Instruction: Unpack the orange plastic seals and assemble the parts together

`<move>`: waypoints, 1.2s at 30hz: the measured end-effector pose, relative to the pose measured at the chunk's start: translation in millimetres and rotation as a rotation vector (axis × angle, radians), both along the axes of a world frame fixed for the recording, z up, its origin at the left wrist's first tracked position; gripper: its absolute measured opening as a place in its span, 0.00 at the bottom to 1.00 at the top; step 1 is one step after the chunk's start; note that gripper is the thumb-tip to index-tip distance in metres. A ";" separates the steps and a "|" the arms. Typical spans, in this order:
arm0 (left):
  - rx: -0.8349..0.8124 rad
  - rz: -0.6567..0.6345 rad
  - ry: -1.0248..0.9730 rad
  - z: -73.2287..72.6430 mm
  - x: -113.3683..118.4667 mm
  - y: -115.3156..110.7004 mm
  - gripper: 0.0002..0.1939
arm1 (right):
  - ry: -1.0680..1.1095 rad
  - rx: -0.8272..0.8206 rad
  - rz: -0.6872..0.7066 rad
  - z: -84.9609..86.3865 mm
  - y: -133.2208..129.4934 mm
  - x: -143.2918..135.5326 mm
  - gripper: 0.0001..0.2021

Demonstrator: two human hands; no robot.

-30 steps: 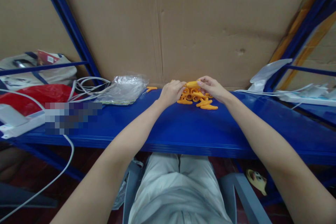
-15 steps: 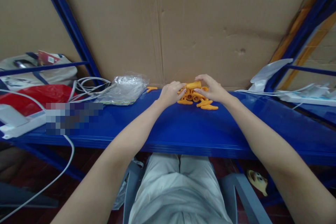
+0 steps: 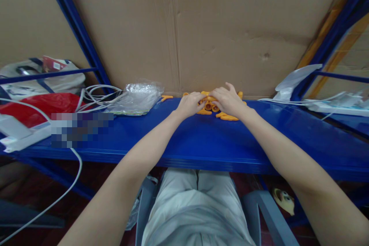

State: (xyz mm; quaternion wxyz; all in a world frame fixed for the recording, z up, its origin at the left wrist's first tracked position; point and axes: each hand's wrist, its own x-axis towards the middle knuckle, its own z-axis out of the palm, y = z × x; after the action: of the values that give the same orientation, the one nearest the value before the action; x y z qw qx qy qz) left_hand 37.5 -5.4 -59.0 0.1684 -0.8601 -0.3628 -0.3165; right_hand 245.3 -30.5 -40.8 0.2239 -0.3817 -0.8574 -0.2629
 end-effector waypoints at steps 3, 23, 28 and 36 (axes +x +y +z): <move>-0.013 0.002 -0.016 -0.9 0.7 2.7 0.12 | -0.023 0.045 0.005 0.8 -1.1 -0.8 0.15; -0.033 0.409 -0.319 -1.9 -50.1 31.2 0.09 | 0.556 0.002 -0.570 -9.3 35.3 107.2 0.16; -0.197 0.545 -0.286 -1.8 -59.0 32.4 0.12 | 0.763 -0.161 -0.737 -24.7 42.5 134.1 0.13; -0.251 0.615 -0.280 -10.1 -67.3 44.8 0.14 | 0.981 -0.277 -0.792 -34.8 50.8 153.1 0.06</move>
State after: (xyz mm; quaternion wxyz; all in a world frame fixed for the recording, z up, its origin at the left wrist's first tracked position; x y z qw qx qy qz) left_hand -29.9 39.4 -69.1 0.0976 -0.6731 -0.6602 -0.3188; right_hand 398.4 20.4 -75.6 0.4246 -0.7704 -0.4756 -0.0076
